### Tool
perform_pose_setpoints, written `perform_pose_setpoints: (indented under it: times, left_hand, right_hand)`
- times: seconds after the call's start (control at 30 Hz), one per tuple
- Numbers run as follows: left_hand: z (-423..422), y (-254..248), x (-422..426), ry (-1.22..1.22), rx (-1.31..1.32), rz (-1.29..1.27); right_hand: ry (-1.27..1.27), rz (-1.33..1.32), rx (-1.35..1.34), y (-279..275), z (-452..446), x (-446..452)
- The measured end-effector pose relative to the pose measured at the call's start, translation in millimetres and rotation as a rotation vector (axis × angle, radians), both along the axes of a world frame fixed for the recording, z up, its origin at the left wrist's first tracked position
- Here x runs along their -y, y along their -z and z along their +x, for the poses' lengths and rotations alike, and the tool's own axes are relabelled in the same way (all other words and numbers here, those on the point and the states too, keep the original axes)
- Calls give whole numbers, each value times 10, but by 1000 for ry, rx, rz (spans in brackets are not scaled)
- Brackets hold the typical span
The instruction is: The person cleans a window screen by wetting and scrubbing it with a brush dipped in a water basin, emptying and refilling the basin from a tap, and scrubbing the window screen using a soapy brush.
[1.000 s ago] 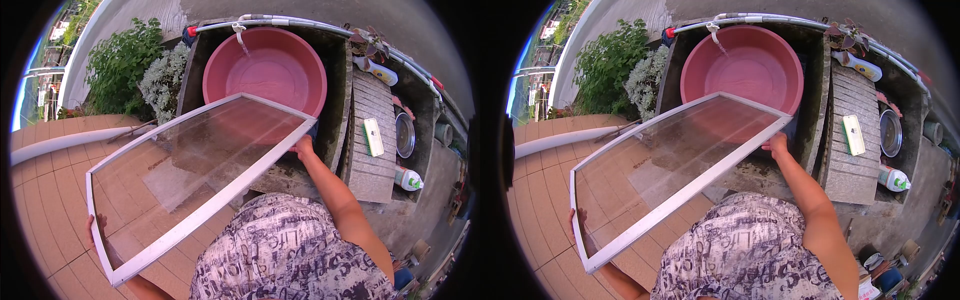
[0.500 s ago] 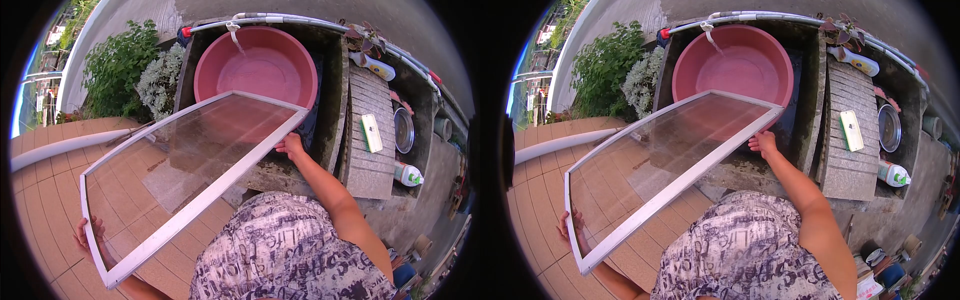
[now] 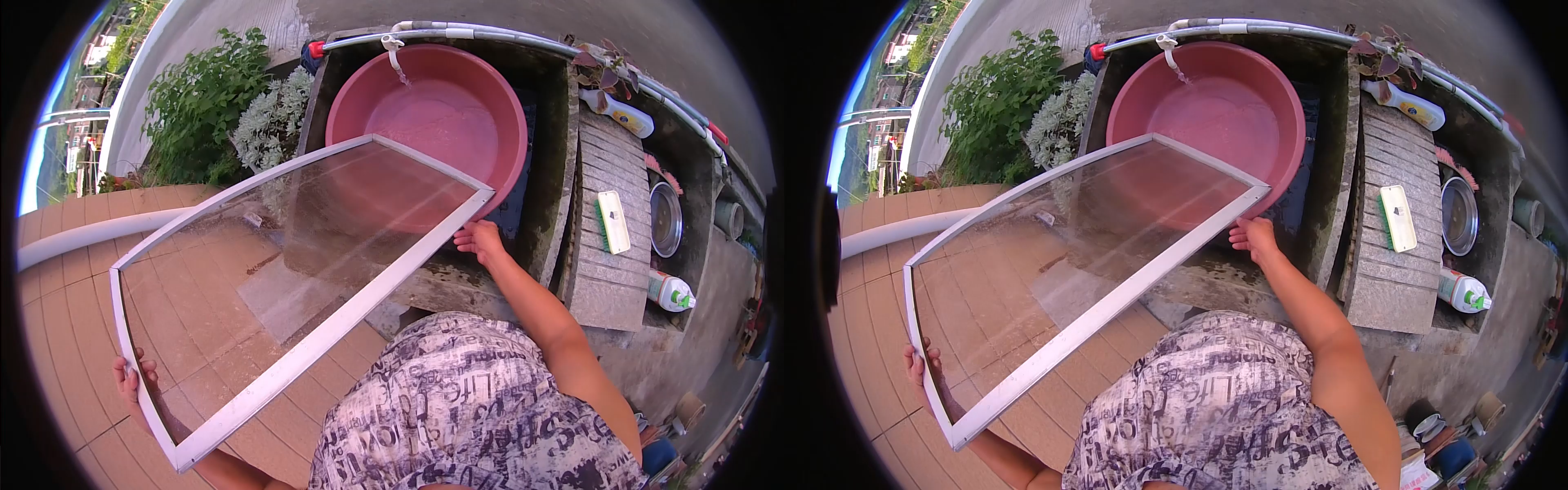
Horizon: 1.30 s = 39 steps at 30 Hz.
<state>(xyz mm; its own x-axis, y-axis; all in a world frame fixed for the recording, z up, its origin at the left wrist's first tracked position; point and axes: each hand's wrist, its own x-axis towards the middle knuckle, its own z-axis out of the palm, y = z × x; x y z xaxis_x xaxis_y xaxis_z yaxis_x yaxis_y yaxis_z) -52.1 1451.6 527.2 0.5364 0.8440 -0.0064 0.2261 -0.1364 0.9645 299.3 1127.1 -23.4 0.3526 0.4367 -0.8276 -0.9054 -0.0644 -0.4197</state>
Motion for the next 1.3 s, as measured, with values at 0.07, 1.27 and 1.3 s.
perform_pose_setpoints:
  times: [0.07,1.27,1.3]
  left_hand:
    - [6,-59,22,68,-9,95]
    - [644,866,168,-59,-167,324]
    - [668,856,174,-49,-171,332]
  right_hand:
    - [17,-2,18,-49,12,5]
    - [-205,-585,1233,-826,639,1227]
    - [-259,-538,1096,-742,611,1145]
